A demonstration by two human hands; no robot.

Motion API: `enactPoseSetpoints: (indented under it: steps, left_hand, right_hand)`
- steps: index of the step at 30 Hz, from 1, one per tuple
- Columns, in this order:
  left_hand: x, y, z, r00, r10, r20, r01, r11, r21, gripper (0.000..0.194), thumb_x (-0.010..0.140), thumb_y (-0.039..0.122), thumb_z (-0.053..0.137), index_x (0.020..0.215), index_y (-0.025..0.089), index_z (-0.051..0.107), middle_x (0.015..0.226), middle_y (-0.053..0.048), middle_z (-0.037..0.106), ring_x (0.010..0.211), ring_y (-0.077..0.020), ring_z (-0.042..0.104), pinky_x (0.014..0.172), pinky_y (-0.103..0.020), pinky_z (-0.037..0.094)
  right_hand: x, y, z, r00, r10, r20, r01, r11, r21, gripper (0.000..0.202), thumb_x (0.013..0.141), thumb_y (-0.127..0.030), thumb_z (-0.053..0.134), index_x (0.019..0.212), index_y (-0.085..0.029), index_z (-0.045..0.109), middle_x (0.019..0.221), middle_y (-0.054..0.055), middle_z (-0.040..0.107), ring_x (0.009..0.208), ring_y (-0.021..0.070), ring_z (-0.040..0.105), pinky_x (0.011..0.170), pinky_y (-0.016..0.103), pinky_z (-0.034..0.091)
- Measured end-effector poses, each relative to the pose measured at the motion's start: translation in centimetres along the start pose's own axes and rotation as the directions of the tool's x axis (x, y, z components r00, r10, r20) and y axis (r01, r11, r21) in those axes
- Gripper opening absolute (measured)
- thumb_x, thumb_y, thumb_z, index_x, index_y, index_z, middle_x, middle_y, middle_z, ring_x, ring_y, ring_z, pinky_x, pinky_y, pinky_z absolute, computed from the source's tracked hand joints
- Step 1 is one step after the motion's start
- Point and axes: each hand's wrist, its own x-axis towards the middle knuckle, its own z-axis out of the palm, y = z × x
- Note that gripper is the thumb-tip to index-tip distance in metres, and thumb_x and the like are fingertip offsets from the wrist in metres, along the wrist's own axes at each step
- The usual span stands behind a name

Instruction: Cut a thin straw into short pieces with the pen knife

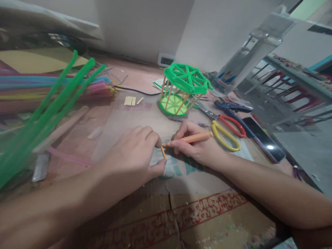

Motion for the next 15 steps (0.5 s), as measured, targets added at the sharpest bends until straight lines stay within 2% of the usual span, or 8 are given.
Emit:
enactPoseSetpoints:
  steps: [3,10,15]
  left_hand:
    - [-0.09,-0.06,0.03,1.0,-0.009,0.008,0.009,1.0,-0.002,0.018,0.09,0.037,0.063,0.094,0.019,0.062,0.09,-0.005,0.063,0.088,-0.027,0.06,0.078,-0.039,0.042]
    - [-0.06,-0.01,0.19,0.997,-0.065,0.036,0.066,0.997,-0.036,0.021,0.088,0.038,0.066,0.096,0.019,0.063,0.091,-0.005,0.063,0.091,-0.0274,0.061,0.081,-0.039,0.043]
    - [0.09,0.01,0.2,0.995,-0.092,0.041,0.094,0.995,-0.042,0.022,0.086,0.038,0.067,0.096,0.02,0.063,0.092,-0.005,0.063,0.093,-0.0279,0.062,0.083,-0.04,0.044]
  right_hand:
    - [-0.02,-0.03,-0.01,1.0,-0.003,-0.015,0.003,1.0,-0.014,0.034,0.09,-0.04,0.082,0.08,-0.022,0.054,0.065,-0.002,0.068,0.053,0.0111,0.057,0.05,0.023,0.041]
    - [-0.23,-0.21,-0.14,0.999,0.04,0.037,-0.038,0.998,-0.051,0.037,0.09,-0.047,0.081,0.081,-0.022,0.056,0.068,0.0,0.069,0.058,0.0128,0.06,0.052,0.023,0.043]
    - [-0.16,-0.13,-0.03,1.0,0.012,0.009,-0.011,0.999,-0.049,0.034,0.091,-0.043,0.08,0.081,-0.022,0.055,0.066,-0.001,0.069,0.057,0.0131,0.06,0.052,0.024,0.044]
